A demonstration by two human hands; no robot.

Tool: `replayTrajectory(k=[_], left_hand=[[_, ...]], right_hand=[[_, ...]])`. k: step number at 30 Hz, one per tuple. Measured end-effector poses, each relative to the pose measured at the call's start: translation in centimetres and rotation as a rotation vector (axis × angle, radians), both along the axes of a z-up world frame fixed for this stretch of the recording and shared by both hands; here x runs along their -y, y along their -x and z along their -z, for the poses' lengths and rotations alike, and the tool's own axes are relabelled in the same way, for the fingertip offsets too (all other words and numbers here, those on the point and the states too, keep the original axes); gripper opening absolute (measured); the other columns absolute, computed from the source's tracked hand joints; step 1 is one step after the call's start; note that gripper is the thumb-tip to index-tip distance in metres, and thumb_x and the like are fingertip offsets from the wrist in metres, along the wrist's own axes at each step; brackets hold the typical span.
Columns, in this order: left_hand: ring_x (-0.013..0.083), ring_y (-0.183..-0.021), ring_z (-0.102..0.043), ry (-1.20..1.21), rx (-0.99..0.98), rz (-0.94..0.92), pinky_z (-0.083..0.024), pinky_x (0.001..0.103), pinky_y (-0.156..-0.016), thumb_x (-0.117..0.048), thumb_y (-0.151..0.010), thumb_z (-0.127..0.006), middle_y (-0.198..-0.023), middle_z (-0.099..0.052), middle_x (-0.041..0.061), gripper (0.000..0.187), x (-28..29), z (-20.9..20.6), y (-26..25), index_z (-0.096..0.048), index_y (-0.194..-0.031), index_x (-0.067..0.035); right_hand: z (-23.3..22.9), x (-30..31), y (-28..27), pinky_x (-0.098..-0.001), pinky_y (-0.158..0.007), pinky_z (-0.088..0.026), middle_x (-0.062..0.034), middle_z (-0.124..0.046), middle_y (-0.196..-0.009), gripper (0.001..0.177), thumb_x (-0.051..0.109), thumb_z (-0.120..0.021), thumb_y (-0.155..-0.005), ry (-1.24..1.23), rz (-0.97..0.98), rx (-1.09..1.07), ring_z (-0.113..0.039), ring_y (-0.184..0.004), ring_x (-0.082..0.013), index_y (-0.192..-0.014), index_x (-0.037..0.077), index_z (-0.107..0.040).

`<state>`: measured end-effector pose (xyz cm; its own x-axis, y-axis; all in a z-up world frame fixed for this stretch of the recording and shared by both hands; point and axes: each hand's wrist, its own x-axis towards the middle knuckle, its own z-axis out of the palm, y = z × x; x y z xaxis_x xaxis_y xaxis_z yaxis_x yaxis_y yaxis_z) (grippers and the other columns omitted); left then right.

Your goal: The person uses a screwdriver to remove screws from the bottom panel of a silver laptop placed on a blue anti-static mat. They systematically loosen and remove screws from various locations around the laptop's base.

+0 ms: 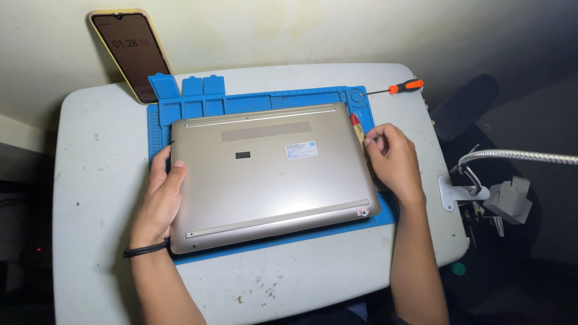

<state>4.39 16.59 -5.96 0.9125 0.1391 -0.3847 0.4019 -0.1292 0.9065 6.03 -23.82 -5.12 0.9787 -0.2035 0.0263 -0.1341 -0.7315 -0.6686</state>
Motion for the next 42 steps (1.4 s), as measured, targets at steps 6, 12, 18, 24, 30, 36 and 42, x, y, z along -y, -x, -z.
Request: replayTrajectory(k=[6,12,18,24,30,36,42], left_hand=[[0.0345,-0.113,-0.055,-0.062,-0.035,-0.007,-0.047,0.057,-0.1,-0.027,-0.108,-0.039,-0.132,-0.044,0.025,0.056,0.6,-0.9,0.0,-0.029,-0.161,-0.009],[0.0435,-0.129,-0.048,-0.095,-0.062,-0.018,-0.039,0.063,-0.107,-0.03,-0.106,-0.04,-0.144,-0.038,0.03,0.058,1.1,-2.1,0.3,-0.03,-0.16,-0.011],[0.0493,-0.142,-0.04,-0.135,-0.109,-0.014,-0.033,0.065,-0.112,-0.035,-0.103,-0.04,-0.155,-0.035,0.032,0.061,1.2,-2.3,0.2,-0.031,-0.16,-0.017],[0.0495,-0.143,-0.039,-0.124,-0.115,0.006,-0.034,0.066,-0.111,-0.034,-0.103,-0.038,-0.155,-0.036,0.033,0.061,1.1,-3.5,0.4,-0.029,-0.161,-0.015],[0.0497,-0.143,-0.038,-0.12,-0.094,0.033,-0.034,0.066,-0.11,-0.032,-0.103,-0.036,-0.155,-0.036,0.036,0.062,1.1,-4.1,0.6,-0.027,-0.16,-0.01],[0.0494,-0.143,-0.039,-0.121,-0.082,0.041,-0.035,0.066,-0.11,-0.032,-0.103,-0.036,-0.153,-0.038,0.037,0.063,1.1,-4.2,0.7,-0.026,-0.16,-0.008],[0.0498,-0.142,-0.04,-0.14,-0.09,0.052,-0.037,0.065,-0.109,-0.033,-0.103,-0.036,-0.153,-0.039,0.037,0.063,0.9,-3.7,0.5,-0.026,-0.16,-0.008]], right_hand=[[-0.1,0.3,-3.6,-0.0492,-0.07,-0.054,-0.0136,-0.062,-0.082,0.006,0.002,-0.069,-0.095,0.303,0.036,0.119,-0.067,-0.078,-0.0353,-0.1,0.004,-0.071],[1.7,0.2,-7.1,-0.0551,-0.074,-0.057,-0.0137,-0.063,-0.094,0.016,-0.004,-0.07,-0.093,0.53,0.016,0.181,-0.072,-0.083,-0.0401,-0.107,0.004,-0.073],[3.1,-0.8,-9.1,-0.0516,-0.073,-0.06,-0.0093,-0.06,-0.093,0.02,-0.005,-0.07,-0.093,0.623,0.009,0.196,-0.074,-0.081,-0.0355,-0.109,0.005,-0.076],[5.0,0.2,-10.4,-0.0493,-0.071,-0.059,-0.0064,-0.06,-0.091,0.013,-0.002,-0.073,-0.094,0.739,0.002,0.212,-0.074,-0.079,-0.0333,-0.103,0.006,-0.077],[6.1,1.7,-11.4,-0.0476,-0.07,-0.056,-0.0056,-0.057,-0.097,0.004,0.007,-0.073,-0.098,0.872,-0.041,0.21,-0.071,-0.08,-0.0331,-0.1,0.008,-0.075],[7.5,3.0,-12.1,-0.043,-0.068,-0.048,-0.0022,-0.055,-0.099,0.004,0.014,-0.073,-0.098,1.094,-0.045,0.189,-0.067,-0.082,-0.0272,-0.097,0.011,-0.072],[6.3,2.1,-10.8,-0.0345,-0.06,-0.038,-0.0002,-0.055,-0.08,0.006,0.01,-0.07,-0.096,1.187,-0.022,0.201,-0.062,-0.068,-0.0201,-0.091,0.012,-0.067]])
